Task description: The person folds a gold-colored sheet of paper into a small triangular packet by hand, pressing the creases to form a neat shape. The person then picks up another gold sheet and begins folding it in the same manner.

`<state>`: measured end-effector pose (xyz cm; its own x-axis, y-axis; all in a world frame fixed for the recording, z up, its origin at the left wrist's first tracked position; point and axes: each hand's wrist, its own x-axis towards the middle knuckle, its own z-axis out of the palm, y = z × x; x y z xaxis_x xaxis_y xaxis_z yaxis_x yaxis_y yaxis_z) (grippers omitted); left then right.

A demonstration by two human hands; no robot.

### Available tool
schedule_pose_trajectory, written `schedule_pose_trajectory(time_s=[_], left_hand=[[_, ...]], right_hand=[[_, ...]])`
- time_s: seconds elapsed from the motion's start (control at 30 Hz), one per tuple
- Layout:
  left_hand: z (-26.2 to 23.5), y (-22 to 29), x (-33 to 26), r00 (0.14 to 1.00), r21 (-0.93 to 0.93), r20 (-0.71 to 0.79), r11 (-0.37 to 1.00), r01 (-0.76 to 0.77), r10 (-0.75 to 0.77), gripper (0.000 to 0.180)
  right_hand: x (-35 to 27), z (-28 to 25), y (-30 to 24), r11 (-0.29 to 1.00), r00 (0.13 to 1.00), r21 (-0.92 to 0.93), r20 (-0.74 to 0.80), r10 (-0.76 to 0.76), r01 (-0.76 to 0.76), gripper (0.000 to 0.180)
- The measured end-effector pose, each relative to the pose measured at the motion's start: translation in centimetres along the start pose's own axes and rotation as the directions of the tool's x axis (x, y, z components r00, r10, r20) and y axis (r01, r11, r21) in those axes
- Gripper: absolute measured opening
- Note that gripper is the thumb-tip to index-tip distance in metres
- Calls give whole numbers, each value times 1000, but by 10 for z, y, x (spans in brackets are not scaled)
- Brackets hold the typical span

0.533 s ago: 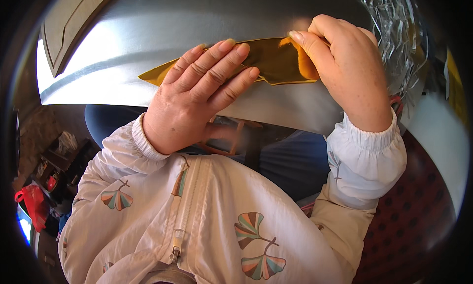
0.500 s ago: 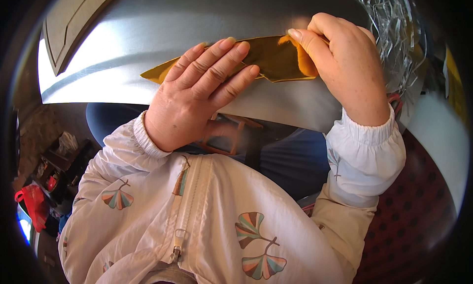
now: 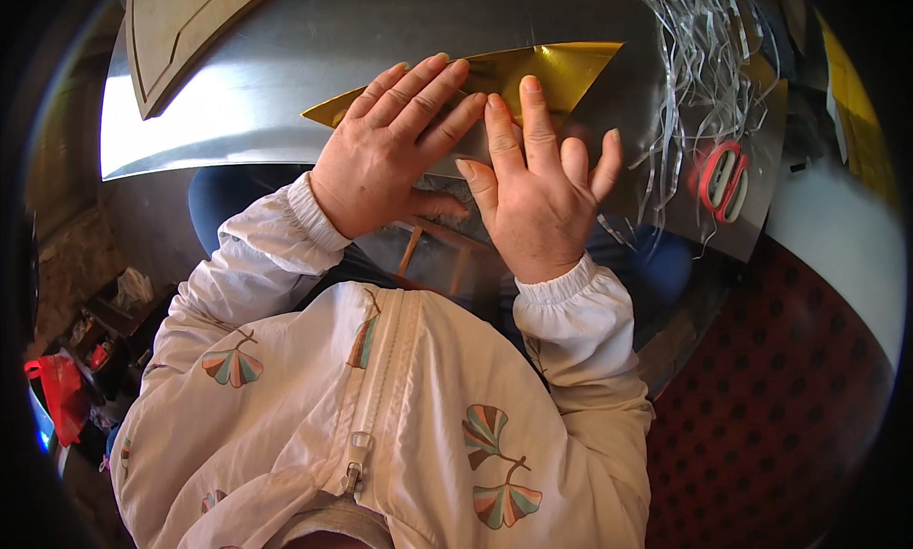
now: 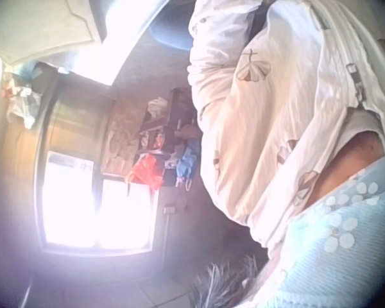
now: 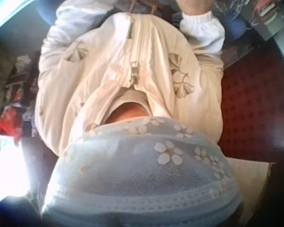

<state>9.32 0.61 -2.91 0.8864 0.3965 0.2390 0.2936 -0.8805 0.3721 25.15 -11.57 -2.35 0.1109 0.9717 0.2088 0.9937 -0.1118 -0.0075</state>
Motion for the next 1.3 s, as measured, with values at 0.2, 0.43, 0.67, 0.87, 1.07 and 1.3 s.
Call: schedule_pose_trajectory(time_s=[0.2,0.43,0.67,0.87,1.07,1.3], left_hand=[[3,-2,-4,999,35,-2,999,-34,34,102],[4,-4,-3,999,134,24,990,-43,40,96],[-28,-18,-57,991,284,133,959,-15,-24,99],[-63,-40,-84,998,306,-67,952,10,11,83],[-15,-21,-42,991,296,-120,955,-26,64,65],[4,35,-43,958,174,-276,976,133,-81,44]], right_hand=[[13,-20,28,944,982,-280,17,189,-177,43],[2,-7,-15,994,1000,113,-30,1,2,66],[-6,10,-17,1000,998,13,-54,-11,11,66],[3,9,-21,994,995,100,-90,-43,52,70],[11,-6,-16,994,991,8,-69,-112,113,66],[-4,20,-29,958,947,222,-300,-112,184,37]])
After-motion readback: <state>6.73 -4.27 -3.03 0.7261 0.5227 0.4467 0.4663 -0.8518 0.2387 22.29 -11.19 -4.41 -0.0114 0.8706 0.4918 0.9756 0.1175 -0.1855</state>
